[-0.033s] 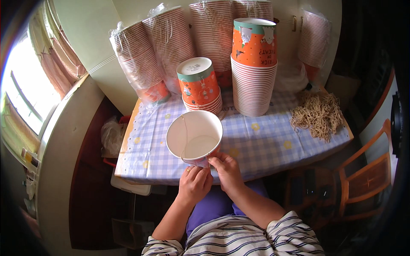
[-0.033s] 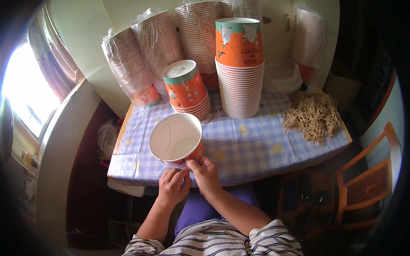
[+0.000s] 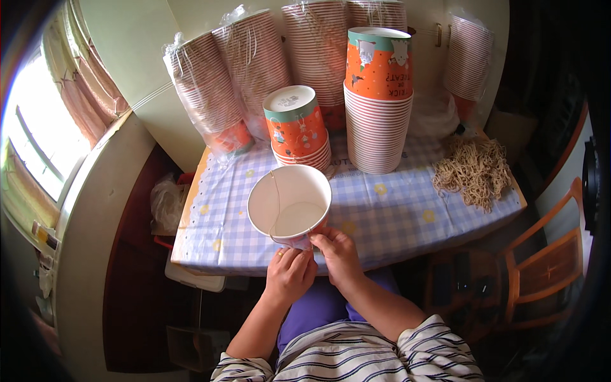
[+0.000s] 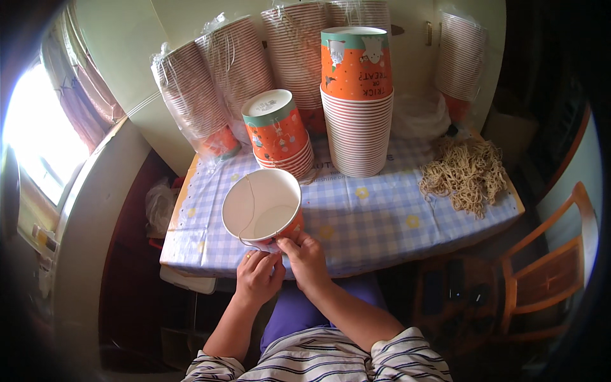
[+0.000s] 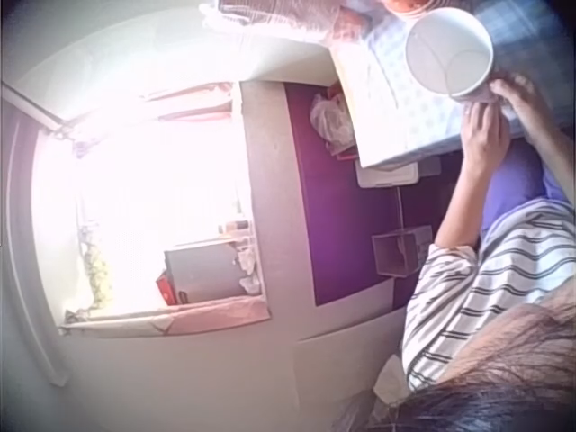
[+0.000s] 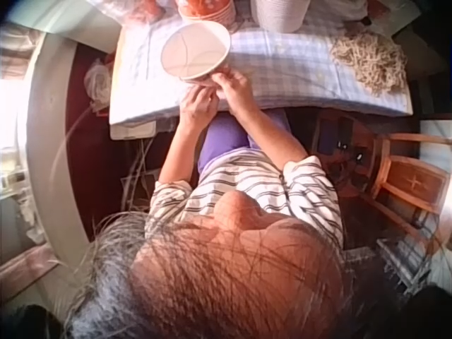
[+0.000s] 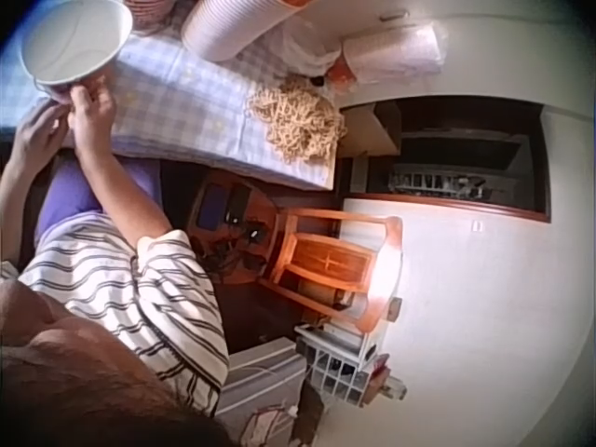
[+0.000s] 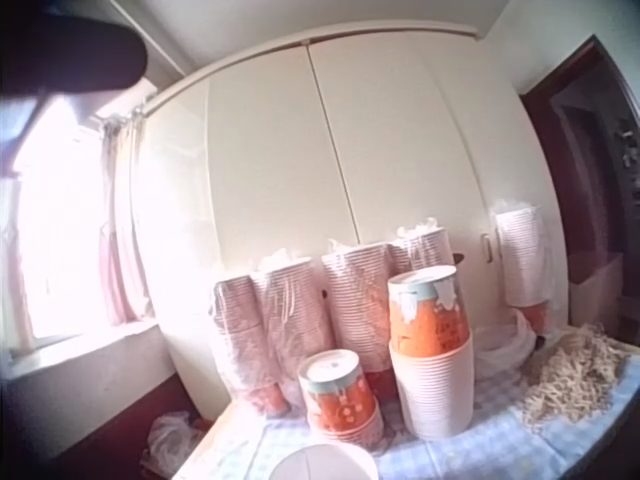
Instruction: The person is attaching string handles to large paper buckets.
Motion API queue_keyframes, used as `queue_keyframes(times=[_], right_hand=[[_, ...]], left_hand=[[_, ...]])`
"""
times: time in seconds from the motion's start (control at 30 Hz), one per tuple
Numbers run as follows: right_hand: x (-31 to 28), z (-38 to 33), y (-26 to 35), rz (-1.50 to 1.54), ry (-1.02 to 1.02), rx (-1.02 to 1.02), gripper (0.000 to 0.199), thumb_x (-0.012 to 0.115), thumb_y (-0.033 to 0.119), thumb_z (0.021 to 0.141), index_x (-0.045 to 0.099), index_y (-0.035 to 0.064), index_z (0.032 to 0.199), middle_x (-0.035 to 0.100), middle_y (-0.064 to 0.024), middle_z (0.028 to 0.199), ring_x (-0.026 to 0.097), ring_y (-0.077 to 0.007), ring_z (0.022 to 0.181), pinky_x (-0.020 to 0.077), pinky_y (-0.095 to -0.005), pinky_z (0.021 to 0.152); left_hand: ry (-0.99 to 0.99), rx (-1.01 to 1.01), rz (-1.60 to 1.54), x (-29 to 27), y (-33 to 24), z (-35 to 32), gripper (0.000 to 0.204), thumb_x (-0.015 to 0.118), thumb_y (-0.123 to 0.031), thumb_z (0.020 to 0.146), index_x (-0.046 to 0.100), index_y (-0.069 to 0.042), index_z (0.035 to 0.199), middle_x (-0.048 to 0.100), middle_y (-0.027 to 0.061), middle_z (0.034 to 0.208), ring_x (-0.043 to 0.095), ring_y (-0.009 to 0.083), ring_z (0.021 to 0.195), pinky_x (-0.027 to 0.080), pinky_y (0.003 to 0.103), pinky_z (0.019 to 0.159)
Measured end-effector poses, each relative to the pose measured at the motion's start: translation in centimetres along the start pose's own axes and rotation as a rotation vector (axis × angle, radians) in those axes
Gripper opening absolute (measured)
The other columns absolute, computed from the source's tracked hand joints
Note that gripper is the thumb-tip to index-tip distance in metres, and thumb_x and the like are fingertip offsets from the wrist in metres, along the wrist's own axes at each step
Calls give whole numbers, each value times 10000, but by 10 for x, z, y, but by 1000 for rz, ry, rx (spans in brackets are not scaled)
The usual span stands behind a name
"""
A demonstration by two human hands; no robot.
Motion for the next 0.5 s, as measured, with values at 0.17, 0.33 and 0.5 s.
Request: queue_keyframes(times=[0.17,0.33,0.5], right_hand=[[3,0,10,23,2,65,118,616,96,835,642,6,906,630,-9,850,561,-68,786,446,-225,750],[-2,5,10,50,37,89,129,624,105,832,646,11,917,630,-6,860,563,-69,803,445,-229,772],[-15,17,26,-228,297,-15,146,659,139,805,662,25,896,623,31,765,496,-28,651,405,-186,608]], left_hand=[[12,17,-6,0,3,0,209,655,23,651,612,-30,848,606,94,743,588,264,652,473,356,614],[14,31,3,-1,2,2,209,652,27,651,612,-27,849,605,95,748,590,263,661,472,355,618],[31,11,36,-6,7,1,248,652,24,647,627,-39,886,612,96,803,595,259,682,474,352,610]])
Point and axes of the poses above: each hand's wrist, its own z-axis towards the middle knuckle, its own x-axis out of the palm, y = z × x, the point moved 2 cm from there along z, towards the middle knuckle
